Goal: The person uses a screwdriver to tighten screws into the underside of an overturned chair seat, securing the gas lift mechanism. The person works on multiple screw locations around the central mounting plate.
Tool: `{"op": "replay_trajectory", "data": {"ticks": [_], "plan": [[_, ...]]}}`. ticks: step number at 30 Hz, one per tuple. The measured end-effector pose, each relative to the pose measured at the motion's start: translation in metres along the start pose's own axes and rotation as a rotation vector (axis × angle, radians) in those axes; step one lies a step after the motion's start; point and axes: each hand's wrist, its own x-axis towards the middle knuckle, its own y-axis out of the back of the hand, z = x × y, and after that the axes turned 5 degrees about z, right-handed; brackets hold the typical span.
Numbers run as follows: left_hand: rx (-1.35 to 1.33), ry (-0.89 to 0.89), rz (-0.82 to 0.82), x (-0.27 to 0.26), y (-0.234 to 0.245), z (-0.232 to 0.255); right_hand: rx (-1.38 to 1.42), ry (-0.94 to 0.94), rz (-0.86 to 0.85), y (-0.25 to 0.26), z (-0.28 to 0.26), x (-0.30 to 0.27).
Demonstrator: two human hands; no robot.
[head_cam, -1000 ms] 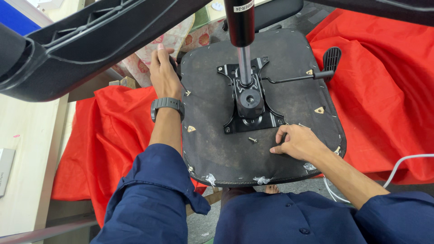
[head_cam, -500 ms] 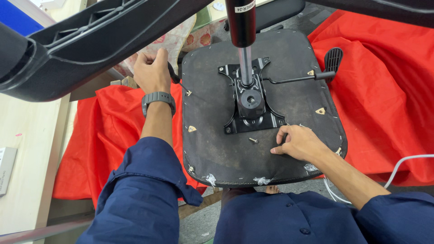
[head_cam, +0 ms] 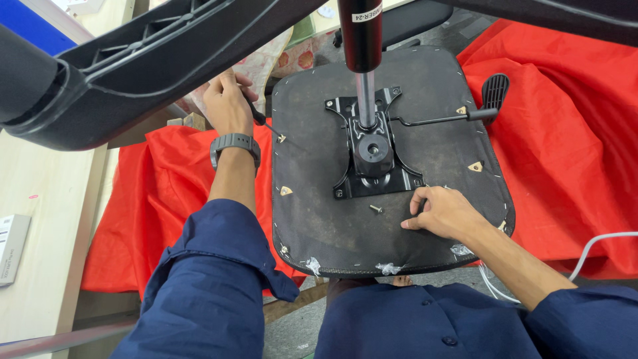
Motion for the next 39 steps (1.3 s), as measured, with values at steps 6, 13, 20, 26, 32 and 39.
{"op": "replay_trajectory", "data": {"ticks": [6, 13, 20, 26, 32, 39], "plan": [[-0.184, 0.051, -0.002, -0.003, -0.011, -0.011, 0.038, -0.018, 0.005, 0.001, -0.001, -0.002], [-0.031, -0.128, 0.004, -0.020, -0.029, -0.007, 0.043, -0.027, 0.012, -0.001, 0.000, -0.001], [0.131, -0.141, -0.095, -0.037, -0.031, 0.021, 0.054, 0.002, 0.040, -0.002, 0.002, -0.001], [-0.021, -0.097, 0.048, -0.043, -0.044, 0.016, 0.066, 0.004, 0.036, -0.002, 0.004, 0.000], [-0.103, -0.126, 0.044, -0.031, -0.054, 0.005, 0.064, 0.029, 0.053, -0.002, 0.005, 0.001], [-0.317, -0.104, -0.030, -0.023, -0.041, -0.004, 0.036, -0.011, 0.025, -0.002, 0.002, 0.002]]}}
